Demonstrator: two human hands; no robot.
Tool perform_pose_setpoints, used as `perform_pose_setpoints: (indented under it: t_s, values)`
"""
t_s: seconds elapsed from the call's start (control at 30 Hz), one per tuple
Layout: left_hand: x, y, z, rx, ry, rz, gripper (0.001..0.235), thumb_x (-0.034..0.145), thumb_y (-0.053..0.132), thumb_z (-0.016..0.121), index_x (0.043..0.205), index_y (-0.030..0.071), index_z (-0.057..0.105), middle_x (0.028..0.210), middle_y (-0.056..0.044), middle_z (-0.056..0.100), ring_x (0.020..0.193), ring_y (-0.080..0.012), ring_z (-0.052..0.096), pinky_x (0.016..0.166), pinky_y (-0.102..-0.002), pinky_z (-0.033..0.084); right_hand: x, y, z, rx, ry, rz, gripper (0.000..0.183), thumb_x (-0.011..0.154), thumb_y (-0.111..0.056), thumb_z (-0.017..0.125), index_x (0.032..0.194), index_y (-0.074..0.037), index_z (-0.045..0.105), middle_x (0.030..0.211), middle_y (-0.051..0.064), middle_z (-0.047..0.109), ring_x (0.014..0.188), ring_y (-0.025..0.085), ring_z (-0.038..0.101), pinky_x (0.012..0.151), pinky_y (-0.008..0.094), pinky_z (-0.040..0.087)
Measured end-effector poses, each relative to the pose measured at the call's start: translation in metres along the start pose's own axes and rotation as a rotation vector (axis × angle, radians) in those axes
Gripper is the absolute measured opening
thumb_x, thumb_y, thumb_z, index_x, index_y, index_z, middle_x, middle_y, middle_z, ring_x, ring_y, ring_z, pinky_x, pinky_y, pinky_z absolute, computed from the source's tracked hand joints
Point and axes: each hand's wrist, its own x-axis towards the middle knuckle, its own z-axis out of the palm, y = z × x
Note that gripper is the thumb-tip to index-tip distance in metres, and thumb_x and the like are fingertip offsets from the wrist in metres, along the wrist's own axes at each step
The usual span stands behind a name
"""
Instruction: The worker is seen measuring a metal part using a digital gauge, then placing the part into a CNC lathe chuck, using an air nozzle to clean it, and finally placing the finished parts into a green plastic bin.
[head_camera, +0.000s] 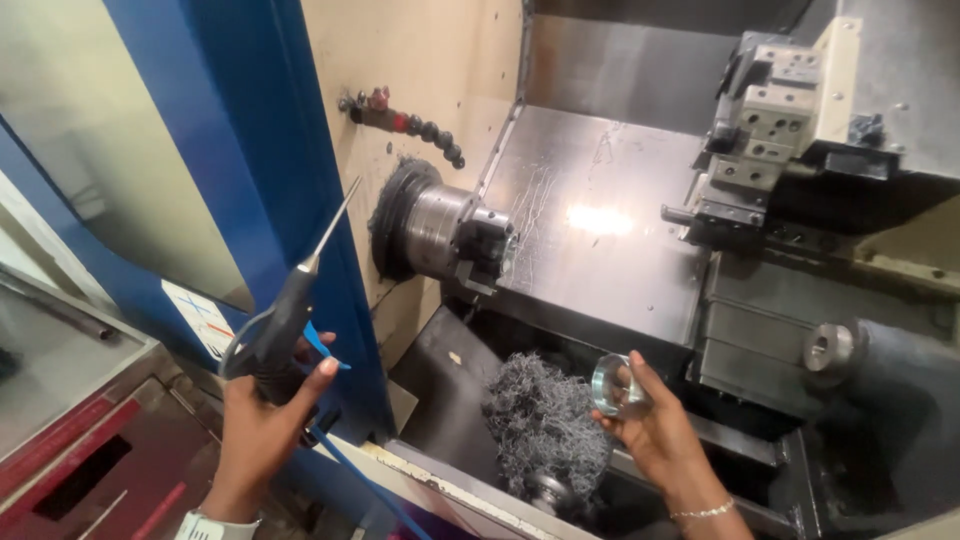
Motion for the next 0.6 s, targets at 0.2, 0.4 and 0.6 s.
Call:
perform_pose_setpoints:
  t_s: [0.2,0.4,0.6]
  values:
    - [-0.007,0.009,0.011,0.020,0.035,-0.071,0.055,0.085,0.016,0.077,0.136,0.004,0.061,0.114,-0.009,0.076,0.100,-0.0146,0.068,0.087,-0.030,0.054,0.012,0.002,0.012,-0.008,-0.025,0.048,0.081,0.083,-0.056,0.069,0.136,0.003,0.048,0.104,0.027,0.069,0.078,0.030,0.068,0.065,0.035,0.057]
    - [-0.017,0.000,0.009,0.127,0.057,0.050,0.037,0.091,0.015,0.073,0.124,0.000,0.069,0.121,-0.011,0.075,0.115,-0.0160,0.066,0.100,-0.032,0.049,0.045,-0.013,0.038,-0.016,-0.191,-0.017,0.077,0.083,-0.052,0.069,0.138,-0.003,0.047,0.126,0.025,0.069,0.096,0.026,0.069,0.076,0.036,0.060]
    - [-0.015,-0.009,0.003,0.077,0.033,0.034,0.040,0.088,0.017,0.074,0.123,0.000,0.067,0.115,-0.010,0.075,0.108,-0.0158,0.068,0.095,-0.033,0.053,0.159,-0.022,0.104,0.024,-0.400,-0.148,0.064,0.090,-0.049,0.072,0.131,-0.003,0.055,0.120,0.014,0.061,0.103,0.022,0.064,0.083,0.041,0.063]
